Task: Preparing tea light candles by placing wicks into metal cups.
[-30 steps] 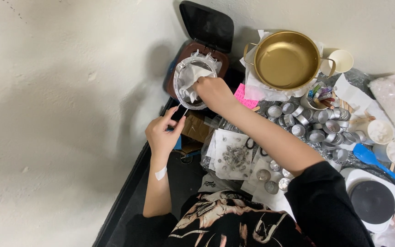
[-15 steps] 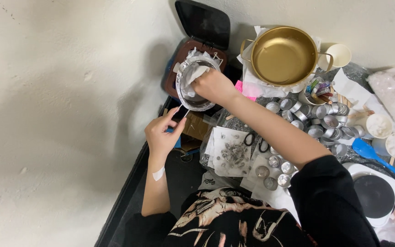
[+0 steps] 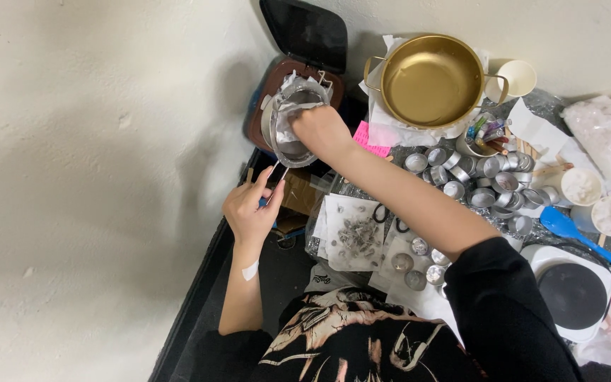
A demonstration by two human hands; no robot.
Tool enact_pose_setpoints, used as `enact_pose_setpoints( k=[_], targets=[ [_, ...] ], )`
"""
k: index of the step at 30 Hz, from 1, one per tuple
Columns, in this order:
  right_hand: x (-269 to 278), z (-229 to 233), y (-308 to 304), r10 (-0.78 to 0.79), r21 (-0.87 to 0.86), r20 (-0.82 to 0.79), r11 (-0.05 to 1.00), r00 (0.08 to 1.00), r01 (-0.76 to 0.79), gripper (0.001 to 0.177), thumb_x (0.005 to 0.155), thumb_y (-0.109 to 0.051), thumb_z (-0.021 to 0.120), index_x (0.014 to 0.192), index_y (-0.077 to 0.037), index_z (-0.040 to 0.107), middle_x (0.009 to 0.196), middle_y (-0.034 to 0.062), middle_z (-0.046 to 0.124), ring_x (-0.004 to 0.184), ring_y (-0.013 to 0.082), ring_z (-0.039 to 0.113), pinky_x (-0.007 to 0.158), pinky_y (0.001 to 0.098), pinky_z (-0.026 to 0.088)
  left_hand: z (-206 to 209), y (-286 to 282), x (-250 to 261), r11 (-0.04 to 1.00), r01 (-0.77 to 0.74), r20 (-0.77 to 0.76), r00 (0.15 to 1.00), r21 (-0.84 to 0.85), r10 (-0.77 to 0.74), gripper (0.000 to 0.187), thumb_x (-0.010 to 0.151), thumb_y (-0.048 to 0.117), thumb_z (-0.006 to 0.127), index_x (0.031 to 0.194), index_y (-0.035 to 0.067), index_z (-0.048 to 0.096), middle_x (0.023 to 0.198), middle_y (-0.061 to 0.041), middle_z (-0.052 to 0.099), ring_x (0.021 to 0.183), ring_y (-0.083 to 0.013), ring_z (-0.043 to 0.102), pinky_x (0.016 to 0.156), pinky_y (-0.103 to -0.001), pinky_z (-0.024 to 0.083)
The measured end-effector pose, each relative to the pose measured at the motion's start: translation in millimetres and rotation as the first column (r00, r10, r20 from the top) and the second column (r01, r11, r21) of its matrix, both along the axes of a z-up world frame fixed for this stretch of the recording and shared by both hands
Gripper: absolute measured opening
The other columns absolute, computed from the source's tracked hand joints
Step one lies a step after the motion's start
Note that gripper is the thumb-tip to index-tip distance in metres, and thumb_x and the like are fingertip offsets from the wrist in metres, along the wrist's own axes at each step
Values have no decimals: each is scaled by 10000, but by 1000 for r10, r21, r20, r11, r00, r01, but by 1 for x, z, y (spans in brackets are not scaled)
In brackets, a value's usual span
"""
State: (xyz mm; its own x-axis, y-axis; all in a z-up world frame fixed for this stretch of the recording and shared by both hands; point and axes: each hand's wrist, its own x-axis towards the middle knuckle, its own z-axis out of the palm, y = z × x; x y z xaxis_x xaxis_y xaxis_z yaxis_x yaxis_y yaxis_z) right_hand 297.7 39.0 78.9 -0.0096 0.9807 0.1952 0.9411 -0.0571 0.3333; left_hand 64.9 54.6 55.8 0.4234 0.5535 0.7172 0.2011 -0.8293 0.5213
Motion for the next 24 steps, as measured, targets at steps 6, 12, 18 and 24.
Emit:
enact_pose_setpoints(
  k=[6, 12, 18, 24],
  targets=[
    [2, -3, 4, -14, 1, -84, 1000, 996, 14, 75, 782, -114, 700, 763, -141, 767, 735, 79, 744, 706, 236, 751, 608, 359, 598, -8, 5, 3, 998, -9, 25, 1000, 60, 7, 299, 834, 103, 881, 1108, 48, 774, 617, 24, 637, 531, -115, 568, 530, -276, 392],
    [6, -8, 4, -13, 75, -243, 997, 970, 32, 88, 780, -91, 697, 796, -130, 775, 736, 121, 733, 695, 293, 745, 616, 401, 601, -12, 6, 2, 998, 1, 7, 1000, 70, -2, 301, 823, 94, 890, 1098, 42, 779, 595, 31, 627, 508, -105, 558, 505, -268, 377],
    [2, -4, -3, -32, 74, -316, 996, 948, 58, 74, 782, -108, 701, 793, -116, 774, 727, 143, 722, 692, 321, 739, 613, 422, 597, -9, 2, 0, 996, 22, 63, 998, 85, -27, 317, 836, 81, 889, 1122, 32, 762, 629, 18, 628, 537, -127, 557, 543, -285, 390],
    [-3, -3, -6, -43, 65, -372, 995, 927, 73, 136, 768, -91, 709, 867, -142, 787, 755, 144, 725, 737, 324, 741, 640, 436, 592, -12, 3, 2, 993, 26, 58, 998, 112, -32, 323, 831, 79, 894, 1119, 14, 764, 603, 33, 606, 517, -122, 531, 535, -293, 371]
  ],
)
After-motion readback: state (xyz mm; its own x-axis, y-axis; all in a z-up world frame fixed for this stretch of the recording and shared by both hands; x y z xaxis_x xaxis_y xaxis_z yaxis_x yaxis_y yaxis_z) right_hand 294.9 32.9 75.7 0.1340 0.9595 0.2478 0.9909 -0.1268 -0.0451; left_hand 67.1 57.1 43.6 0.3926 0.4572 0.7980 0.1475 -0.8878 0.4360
